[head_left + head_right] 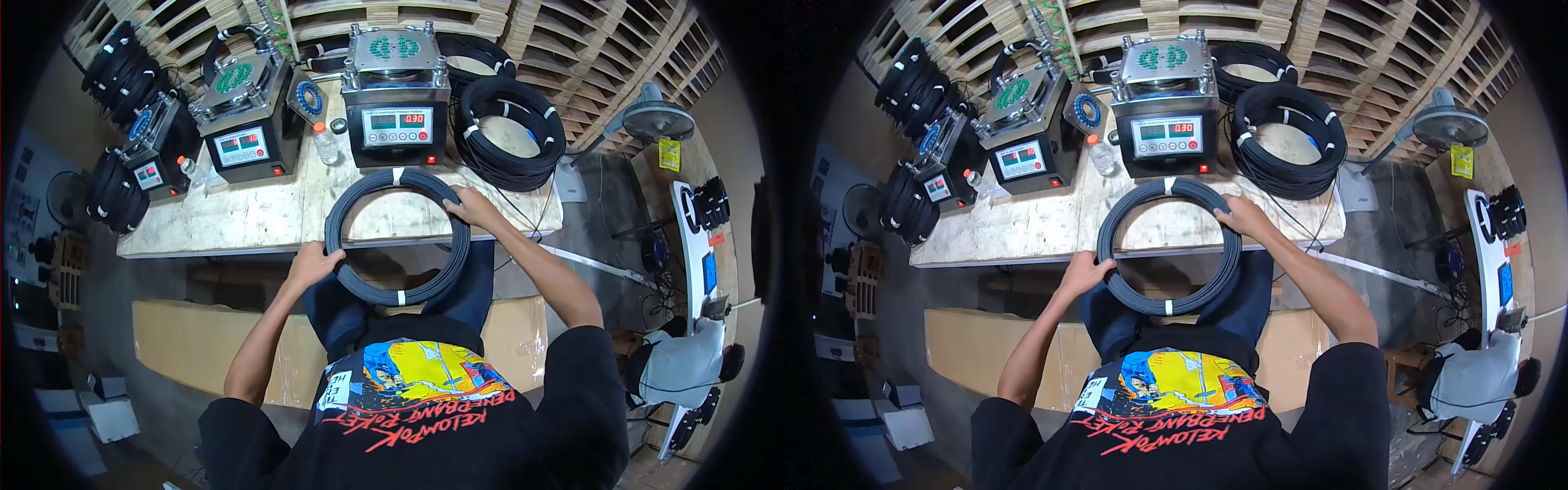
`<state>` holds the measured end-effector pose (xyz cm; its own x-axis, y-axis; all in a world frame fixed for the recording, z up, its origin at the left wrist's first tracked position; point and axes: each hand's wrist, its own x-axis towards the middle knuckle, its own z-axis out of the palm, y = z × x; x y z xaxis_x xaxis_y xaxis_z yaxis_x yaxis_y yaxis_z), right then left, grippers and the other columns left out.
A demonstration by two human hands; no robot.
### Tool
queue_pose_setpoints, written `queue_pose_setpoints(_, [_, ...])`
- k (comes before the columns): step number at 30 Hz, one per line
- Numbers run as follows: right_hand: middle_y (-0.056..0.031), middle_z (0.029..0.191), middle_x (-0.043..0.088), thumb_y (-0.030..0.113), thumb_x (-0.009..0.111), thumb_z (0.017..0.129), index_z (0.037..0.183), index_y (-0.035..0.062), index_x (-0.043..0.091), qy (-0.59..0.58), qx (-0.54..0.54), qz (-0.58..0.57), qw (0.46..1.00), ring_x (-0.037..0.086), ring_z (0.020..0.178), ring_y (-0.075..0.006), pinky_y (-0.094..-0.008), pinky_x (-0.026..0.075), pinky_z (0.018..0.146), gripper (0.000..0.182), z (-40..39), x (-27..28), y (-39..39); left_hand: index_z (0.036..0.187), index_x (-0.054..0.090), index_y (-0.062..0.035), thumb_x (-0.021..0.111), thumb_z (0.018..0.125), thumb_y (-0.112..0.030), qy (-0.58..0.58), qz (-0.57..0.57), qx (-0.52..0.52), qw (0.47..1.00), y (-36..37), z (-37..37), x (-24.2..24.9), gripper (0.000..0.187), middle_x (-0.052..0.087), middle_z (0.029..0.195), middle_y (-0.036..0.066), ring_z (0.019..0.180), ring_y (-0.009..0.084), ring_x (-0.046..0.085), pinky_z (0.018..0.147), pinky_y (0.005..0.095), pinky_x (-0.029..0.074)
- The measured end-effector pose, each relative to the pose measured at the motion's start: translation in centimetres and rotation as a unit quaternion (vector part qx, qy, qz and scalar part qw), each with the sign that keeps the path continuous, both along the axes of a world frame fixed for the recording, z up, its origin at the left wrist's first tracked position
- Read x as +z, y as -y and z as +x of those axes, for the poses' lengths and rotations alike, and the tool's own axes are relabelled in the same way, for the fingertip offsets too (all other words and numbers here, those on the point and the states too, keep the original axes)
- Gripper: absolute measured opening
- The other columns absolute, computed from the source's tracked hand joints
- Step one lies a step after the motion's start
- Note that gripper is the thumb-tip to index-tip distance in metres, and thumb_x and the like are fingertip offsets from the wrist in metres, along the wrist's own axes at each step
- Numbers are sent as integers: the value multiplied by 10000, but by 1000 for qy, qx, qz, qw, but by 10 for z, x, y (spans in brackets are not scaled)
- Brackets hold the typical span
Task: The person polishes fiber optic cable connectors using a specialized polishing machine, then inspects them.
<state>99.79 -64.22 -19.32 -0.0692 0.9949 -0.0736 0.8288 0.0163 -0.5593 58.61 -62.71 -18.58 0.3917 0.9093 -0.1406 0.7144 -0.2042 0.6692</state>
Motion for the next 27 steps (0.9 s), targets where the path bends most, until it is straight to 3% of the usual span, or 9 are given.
queue_pose_setpoints(2, [-286, 883, 678, 377, 632, 903, 1026, -18, 673, 29, -12, -10, 999, 662, 860, -449, -503, 521, 783, 415, 0, -1, -8, 900, 712, 66, 685, 798, -421, -124, -63, 12, 990, -5, 6, -10, 498, 684, 874, 298, 863, 445, 681, 775, 484, 537])
queue_pose_setpoints(9, [-259, 941, 692, 418, 762, 770, 1067, 11, 716, 95, -25, -16, 995, 675, 892, -397, -467, 532, 803, 506, 14, 8, -37, 923, 689, 105, 672, 824, -613, -20, -52, -23, 998, -24, 1, -35, 725, 673, 834, 322, 868, 454, 683, 768, 484, 530])
queue_pose_setpoints(12, [-265, 971, 681, 393, 780, 758, 1174, 40, 695, 29, 72, 131, 988, 680, 901, -354, -421, 534, 815, 552, 33, -22, -52, 913, 681, 112, 646, 831, -665, -45, -145, -39, 988, -34, -1, -3, 782, 684, 817, 300, 854, 431, 694, 773, 461, 527])
queue_pose_setpoints(14, [-226, 1002, 684, 362, 794, 761, 1282, 58, 647, -57, 88, -94, 990, 676, 906, -288, -371, 534, 826, 622, 32, 10, -53, 868, 685, 105, 636, 832, -682, -101, -181, -40, 978, -44, -14, -11, 790, 693, 811, 285, 859, 402, 703, 772, 460, 526])
queue_pose_setpoints(17, [-112, 1072, 693, 240, 770, 845, 1338, 19, 591, -205, 60, -122, 969, 639, 949, -158, -296, 512, 881, 569, 46, 10, -54, 889, 692, 89, 637, 829, -687, -167, -101, -46, 980, -51, -16, 21, 781, 695, 806, 270, 849, 397, 701, 762, 460, 523])
queue_pose_setpoints(19, [-91, 1041, 705, 154, 726, 891, 1290, 6, 627, -255, 85, -18, 963, 650, 896, -128, -275, 526, 860, 437, 51, 12, -55, 958, 703, 67, 637, 829, -685, -191, -77, -34, 978, -67, -12, 41, 766, 700, 820, 256, 839, 404, 697, 761, 460, 524])
queue_pose_setpoints(21, [-99, 1015, 708, 131, 720, 893, 1240, -17, 651, -254, 67, -62, 963, 659, 859, -127, -283, 535, 836, 384, 58, 29, -57, 1046, 708, 43, 659, 836, -644, -150, -58, -45, 986, -87, -9, 54, 720, 704, 833, 246, 825, 384, 701, 763, 437, 530])
queue_pose_setpoints(23, [-84, 901, 716, 98, 649, 928, 1170, -30, 670, -295, 40, -102, 949, 685, 731, -122, -270, 565, 665, 274, 60, 60, -64, 1045, 708, 37, 677, 908, -471, -17, -8, -100, 995, -114, 5, 71, 527, 706, 803, 170, 744, 241, 689, 711, 364, 527])
queue_pose_setpoints(27, [-97, 827, 697, 118, 551, 982, 1172, -38, 640, -350, -11, -21, 936, 674, 637, -133, -249, 543, 562, 261, 68, 128, -110, 1060, 694, 41, 642, 964, -310, 144, 43, -59, 987, -182, 56, 135, 368, 704, 828, 129, 746, 148, 678, 670, 297, 516])
